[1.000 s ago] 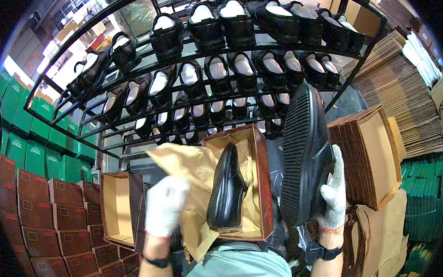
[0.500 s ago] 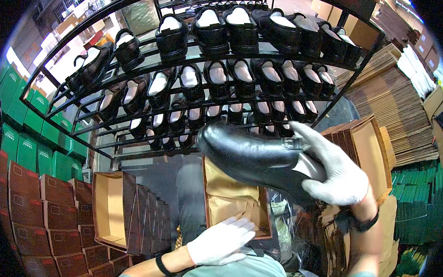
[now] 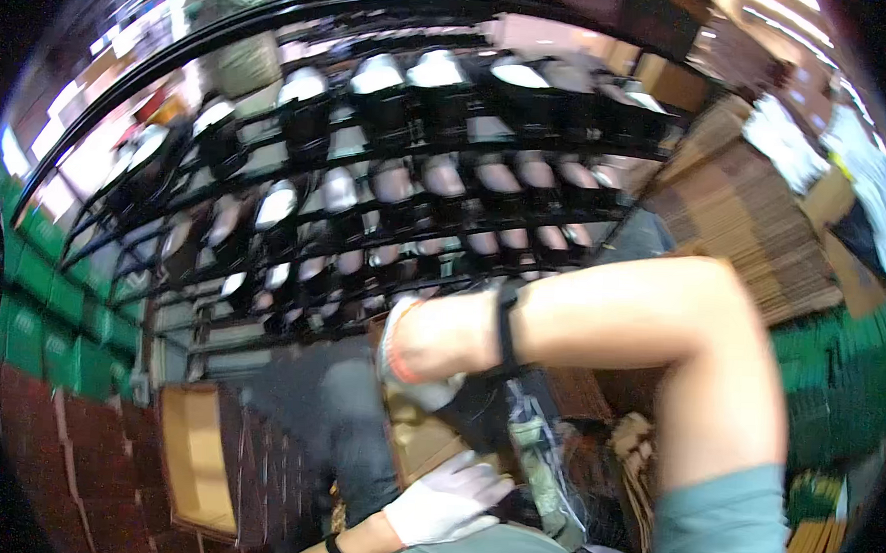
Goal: Packing finished shoes into shoe boxes and stacking them.
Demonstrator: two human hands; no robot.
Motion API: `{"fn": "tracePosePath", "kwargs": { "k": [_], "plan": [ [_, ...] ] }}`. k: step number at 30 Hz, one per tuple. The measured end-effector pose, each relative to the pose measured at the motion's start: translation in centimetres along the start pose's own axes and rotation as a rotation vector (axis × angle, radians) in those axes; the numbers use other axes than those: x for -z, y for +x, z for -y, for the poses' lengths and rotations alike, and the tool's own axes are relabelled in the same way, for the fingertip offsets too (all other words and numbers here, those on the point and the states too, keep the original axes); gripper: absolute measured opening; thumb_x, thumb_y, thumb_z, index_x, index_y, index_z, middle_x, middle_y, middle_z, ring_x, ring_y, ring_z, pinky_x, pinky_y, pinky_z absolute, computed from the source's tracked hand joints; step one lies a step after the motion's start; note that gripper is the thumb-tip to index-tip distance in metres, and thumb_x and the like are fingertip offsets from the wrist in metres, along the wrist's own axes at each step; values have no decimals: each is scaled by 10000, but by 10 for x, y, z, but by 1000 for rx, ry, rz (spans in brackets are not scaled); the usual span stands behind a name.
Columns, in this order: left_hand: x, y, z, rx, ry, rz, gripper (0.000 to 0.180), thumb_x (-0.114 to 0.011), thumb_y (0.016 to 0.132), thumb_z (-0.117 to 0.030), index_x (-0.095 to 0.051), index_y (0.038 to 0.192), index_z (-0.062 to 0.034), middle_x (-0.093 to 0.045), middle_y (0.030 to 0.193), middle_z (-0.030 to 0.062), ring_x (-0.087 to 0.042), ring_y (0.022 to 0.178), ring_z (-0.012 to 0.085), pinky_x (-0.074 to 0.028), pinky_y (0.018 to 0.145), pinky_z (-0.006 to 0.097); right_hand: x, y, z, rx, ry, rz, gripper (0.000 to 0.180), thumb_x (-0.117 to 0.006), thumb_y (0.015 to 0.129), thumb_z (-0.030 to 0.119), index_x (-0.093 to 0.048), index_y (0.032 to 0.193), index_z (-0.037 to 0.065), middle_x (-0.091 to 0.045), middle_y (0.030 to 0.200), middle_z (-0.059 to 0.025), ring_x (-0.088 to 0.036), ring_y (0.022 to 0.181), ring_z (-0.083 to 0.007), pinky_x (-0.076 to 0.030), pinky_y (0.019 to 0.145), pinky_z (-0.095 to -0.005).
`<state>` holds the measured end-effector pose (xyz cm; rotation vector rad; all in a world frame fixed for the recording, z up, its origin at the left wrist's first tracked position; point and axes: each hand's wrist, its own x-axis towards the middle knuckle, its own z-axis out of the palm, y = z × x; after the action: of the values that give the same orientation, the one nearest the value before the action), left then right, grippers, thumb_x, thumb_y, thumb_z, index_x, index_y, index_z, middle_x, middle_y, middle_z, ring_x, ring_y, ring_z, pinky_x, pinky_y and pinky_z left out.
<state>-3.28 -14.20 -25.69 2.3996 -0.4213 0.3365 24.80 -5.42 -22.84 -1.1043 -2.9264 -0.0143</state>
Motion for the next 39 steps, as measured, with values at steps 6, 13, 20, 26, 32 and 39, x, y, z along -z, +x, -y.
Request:
{"fn": "tracePosePath", "kwargs": {
  "k": [6,13,20,26,32,39],
  "plan": [
    [28,-19,50,22,-109,-309,583,-825,906,-219,-643,1418,-8,-684,1420,282,-663,1320,485,-518,1165,529,110,-46,88,-664,261,-557,508,-746,815,107,-720,1314,12,-763,1120,-187,-740,983,-408,-597,873,-492],
    [47,73,120,484,260,-122,780,-820,893,-316,-511,1506,54,-547,1517,340,-530,1416,512,-408,1223,577,47,-350,259,-2070,-108,107,813,-911,847,238,-531,1559,141,-733,1198,-269,-720,1147,-473,-582,998,-558],
    [12,49,99,506,200,-371,817,-691,1077,-401,-369,1688,36,-339,1751,329,-310,1640,508,-230,1356,602,117,-369,297,-1837,-174,134,657,-706,825,-38,-641,1462,112,-746,1160,-259,-732,1093,-480,-612,951,-526],
    [-35,-63,35,861,-607,-444,933,-628,1072,-177,-47,1760,66,-201,1828,308,-190,1715,385,-217,1372,414,167,-260,307,-1864,381,-1300,288,-685,1051,268,-690,1212,29,-758,1109,-114,-721,1019,-246,-586,915,-417],
    [-10,-34,-15,787,-816,-389,1368,-953,832,-91,39,1762,56,-377,1695,296,-380,1606,370,-352,1314,462,-24,-140,294,-1648,948,-661,1047,-874,896,439,-370,1711,17,-565,1625,-227,-546,1514,-332,-417,1274,-455],
    [36,56,148,696,-1825,-529,858,-773,1066,-426,-305,1749,-203,-484,1704,80,-526,1507,270,-503,1213,460,19,-133,131,-1116,1321,-1164,1166,-879,876,403,-227,1777,53,-418,1720,-181,-390,1593,-288,-320,1317,-427]
  ]
}}
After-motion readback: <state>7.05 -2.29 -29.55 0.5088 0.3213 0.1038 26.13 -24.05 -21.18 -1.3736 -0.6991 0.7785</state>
